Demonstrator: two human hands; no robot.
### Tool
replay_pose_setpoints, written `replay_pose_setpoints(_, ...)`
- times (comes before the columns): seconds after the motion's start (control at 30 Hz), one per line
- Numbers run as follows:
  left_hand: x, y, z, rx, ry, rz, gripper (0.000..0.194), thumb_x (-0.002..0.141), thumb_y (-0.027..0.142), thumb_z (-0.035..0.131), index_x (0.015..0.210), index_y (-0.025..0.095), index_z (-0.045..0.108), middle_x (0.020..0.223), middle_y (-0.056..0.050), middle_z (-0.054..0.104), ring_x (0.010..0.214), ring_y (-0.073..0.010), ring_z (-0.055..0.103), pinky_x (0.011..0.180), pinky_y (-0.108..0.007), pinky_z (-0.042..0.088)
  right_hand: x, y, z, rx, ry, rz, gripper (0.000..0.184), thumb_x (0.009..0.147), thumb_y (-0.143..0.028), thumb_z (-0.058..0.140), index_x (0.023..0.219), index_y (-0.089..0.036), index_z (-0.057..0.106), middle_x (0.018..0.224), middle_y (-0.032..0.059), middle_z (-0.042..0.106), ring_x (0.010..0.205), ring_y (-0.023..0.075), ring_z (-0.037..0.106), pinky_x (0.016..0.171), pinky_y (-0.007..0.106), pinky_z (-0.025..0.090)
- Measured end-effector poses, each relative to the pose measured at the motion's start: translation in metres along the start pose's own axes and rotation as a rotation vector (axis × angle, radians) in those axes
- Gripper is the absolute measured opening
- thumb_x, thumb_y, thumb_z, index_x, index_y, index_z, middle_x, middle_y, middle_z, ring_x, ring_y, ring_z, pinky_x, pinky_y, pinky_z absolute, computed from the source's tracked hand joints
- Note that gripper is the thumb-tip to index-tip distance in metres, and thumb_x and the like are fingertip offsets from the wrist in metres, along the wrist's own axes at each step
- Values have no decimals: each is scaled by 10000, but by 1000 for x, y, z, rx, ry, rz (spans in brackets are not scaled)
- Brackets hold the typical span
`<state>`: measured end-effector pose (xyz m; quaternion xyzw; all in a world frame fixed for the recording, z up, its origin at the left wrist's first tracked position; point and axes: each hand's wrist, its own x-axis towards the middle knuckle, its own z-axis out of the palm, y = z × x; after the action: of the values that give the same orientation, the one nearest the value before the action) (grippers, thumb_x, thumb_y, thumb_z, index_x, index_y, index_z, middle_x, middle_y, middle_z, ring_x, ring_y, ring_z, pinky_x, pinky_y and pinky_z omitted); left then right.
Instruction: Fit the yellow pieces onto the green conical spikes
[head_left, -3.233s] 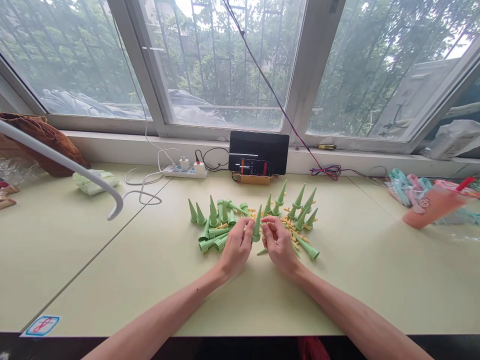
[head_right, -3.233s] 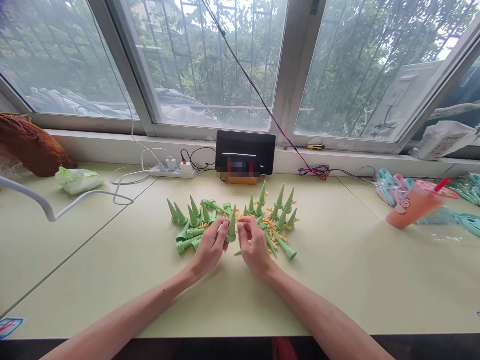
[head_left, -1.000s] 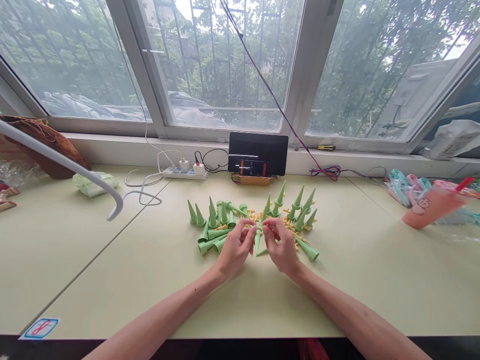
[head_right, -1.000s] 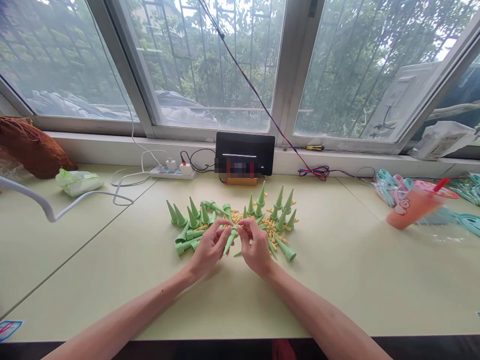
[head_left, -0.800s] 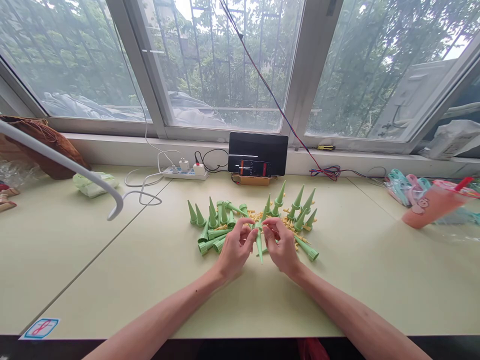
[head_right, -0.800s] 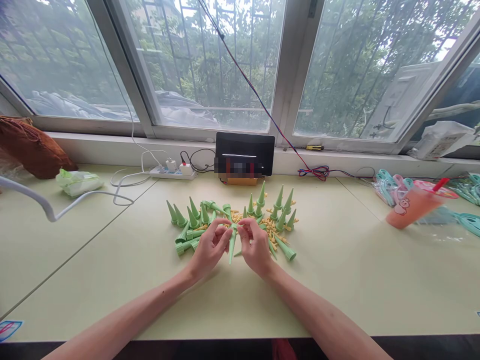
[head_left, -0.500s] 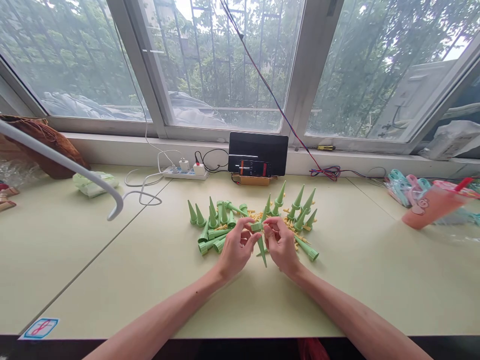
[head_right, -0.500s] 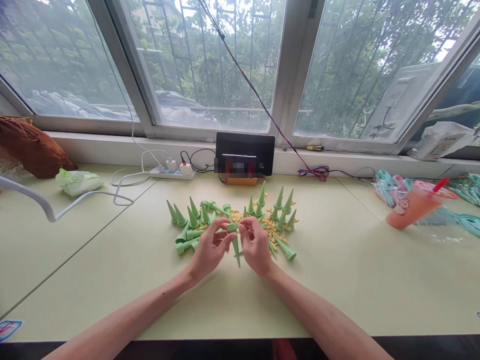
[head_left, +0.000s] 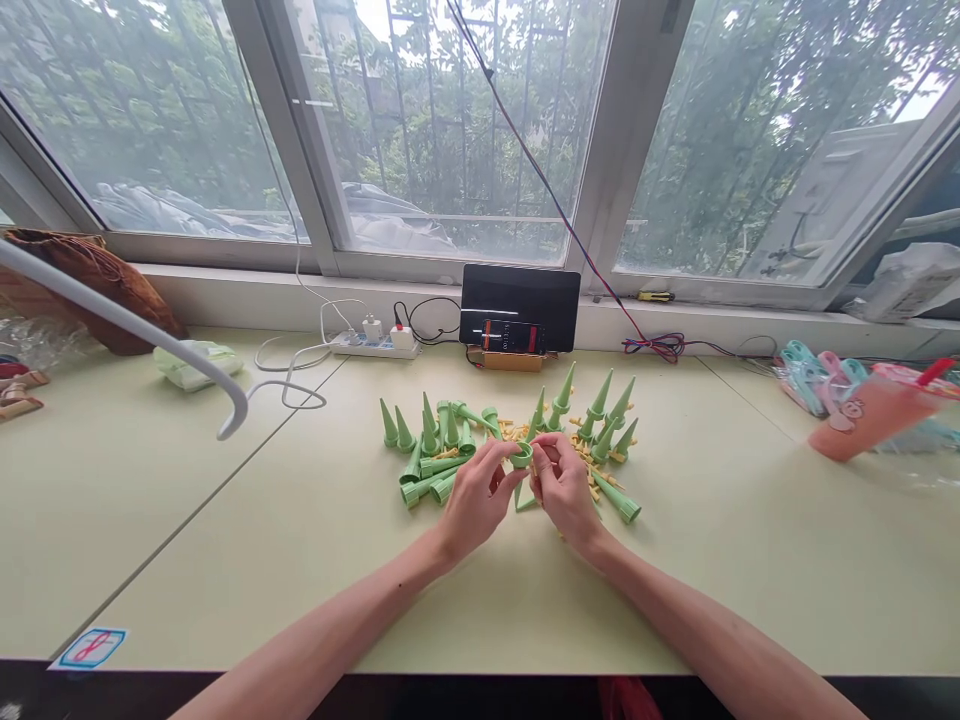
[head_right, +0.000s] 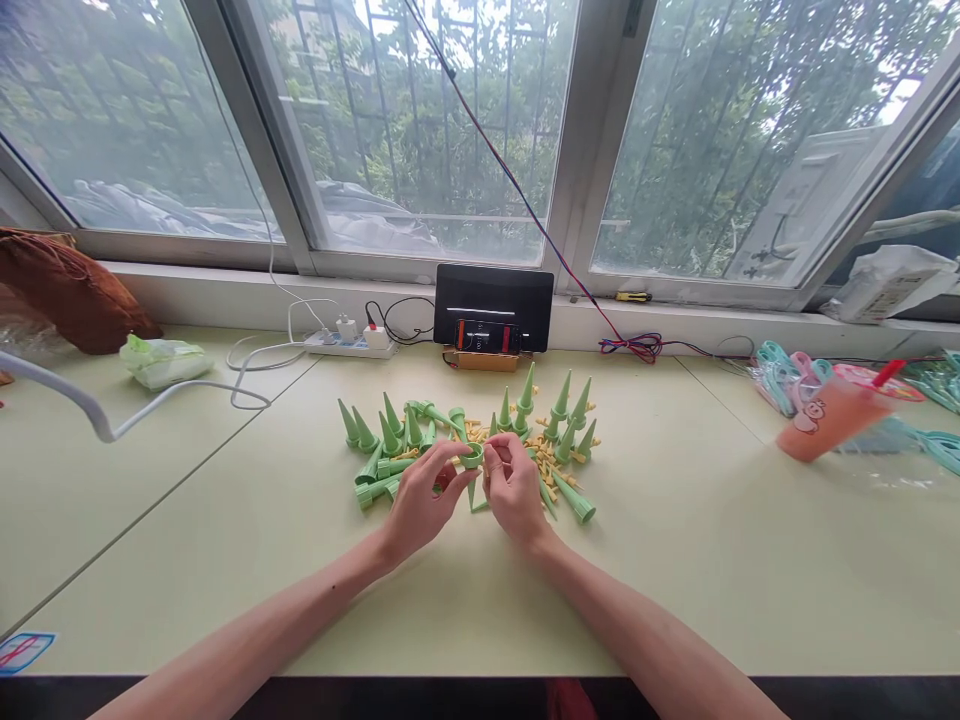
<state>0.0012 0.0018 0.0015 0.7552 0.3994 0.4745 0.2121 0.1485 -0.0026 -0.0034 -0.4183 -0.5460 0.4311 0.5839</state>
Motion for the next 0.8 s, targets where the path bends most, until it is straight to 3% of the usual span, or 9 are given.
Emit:
replay_pose_setpoints(0.17,-1,-1,0,37,-12,88,165,976,305,509,1084,231,611,985,-46,631,581,-89,504,585,-236,458,0,-3,2,125,-22,89,294,935,-507,577,938,-223,501,624,-76,467,414,64,391,352,176,298)
replay_pose_setpoints(0.4,2,0,-1,-67,-62,-72,274,990,388,473,1186,227,578,961,-44,613,579,-87,519,535,-215,464,1,-3,1,218,-24,169,308,919,-522,587,945,-234,482,472,-125,367,339,67,286,313,173,254)
replay_pose_setpoints(0.63,5,1,-3,-145,-129,-111,362,913,450,605,1185,220,539,940,-9,545,526,-47,449,492,-200,442,4,-4,0,328,0,335,317,873,-520,630,936,-249,479,459,-138,329,345,50,231,302,140,201)
replay_pose_setpoints(0.8,5,3,-5,-113,-158,-57,515,826,493,711,1245,255,527,1061,-30,468,589,-49,468,498,-199,472,6,-6,-2,376,28,414,317,843,-494,670,938,-242,502,457,-135,336,340,43,228,291,130,167)
